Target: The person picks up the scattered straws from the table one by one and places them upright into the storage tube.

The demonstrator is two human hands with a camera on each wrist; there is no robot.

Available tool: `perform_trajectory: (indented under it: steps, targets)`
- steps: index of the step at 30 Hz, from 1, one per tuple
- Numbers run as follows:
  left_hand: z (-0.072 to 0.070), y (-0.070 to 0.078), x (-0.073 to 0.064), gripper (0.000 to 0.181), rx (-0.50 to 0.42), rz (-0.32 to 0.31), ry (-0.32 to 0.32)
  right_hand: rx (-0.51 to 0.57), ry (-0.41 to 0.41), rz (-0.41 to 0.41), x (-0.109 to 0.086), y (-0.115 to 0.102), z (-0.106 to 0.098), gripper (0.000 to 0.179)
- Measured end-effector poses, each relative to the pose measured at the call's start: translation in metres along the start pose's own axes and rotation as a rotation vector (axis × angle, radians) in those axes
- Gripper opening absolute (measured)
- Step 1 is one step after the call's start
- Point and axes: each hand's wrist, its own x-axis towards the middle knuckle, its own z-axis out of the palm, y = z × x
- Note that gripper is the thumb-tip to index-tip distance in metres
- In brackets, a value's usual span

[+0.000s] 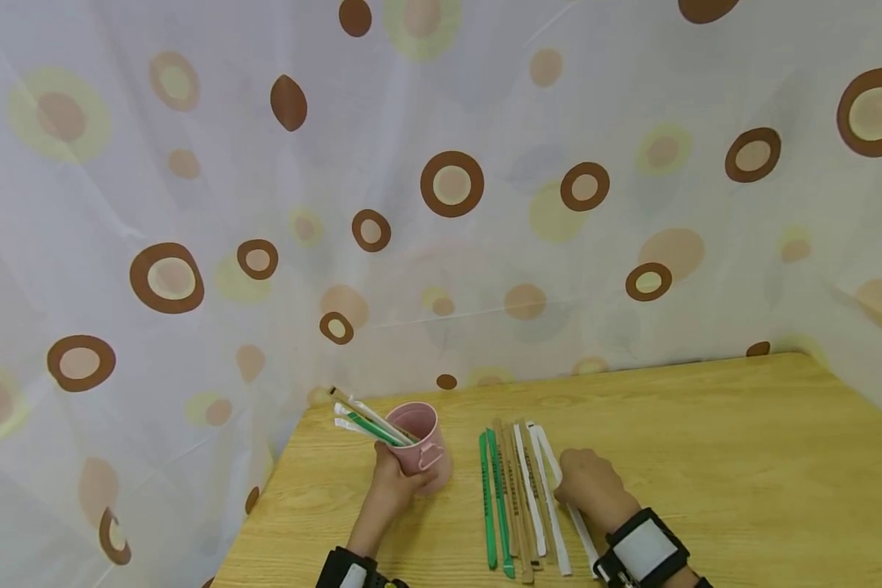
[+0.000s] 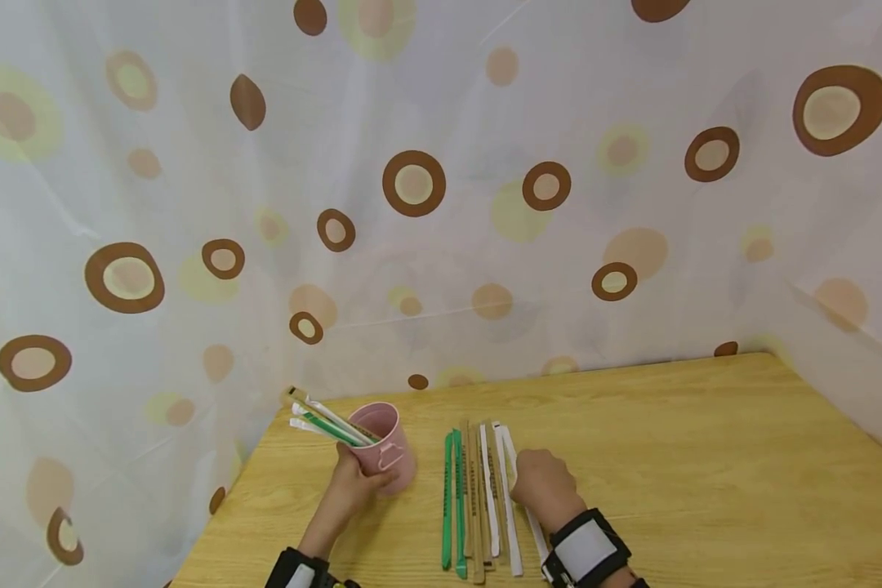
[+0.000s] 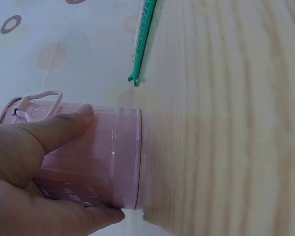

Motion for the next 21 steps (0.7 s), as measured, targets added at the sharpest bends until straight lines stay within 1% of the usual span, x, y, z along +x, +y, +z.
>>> perform_trajectory:
  steps: [3, 7, 16, 21]
  targets:
    - [-0.0004, 0.0007, 0.0006, 0.093, -0.003, 0.004, -0.001, -0.027, 0.016, 0.026, 0.0002, -0.0013, -0.0016, 0.019]
    - [-0.0009, 0.0004, 0.0008, 0.094, -0.003, 0.011, -0.004, -0.03, 0.024, 0.044, -0.0002, -0.0021, -0.0024, 0.019]
    - [-0.0012, 0.0024, -0.0005, 0.093, -0.019, 0.005, -0.01, -0.041, 0.02, 0.053, 0.0023, -0.0008, -0.0014, 0.022]
    - [-0.0002, 0.0024, -0.0007, 0.094, -0.012, 0.017, -0.003, -0.041, 0.031, 0.044, 0.0036, 0.0009, -0.0005, 0.022]
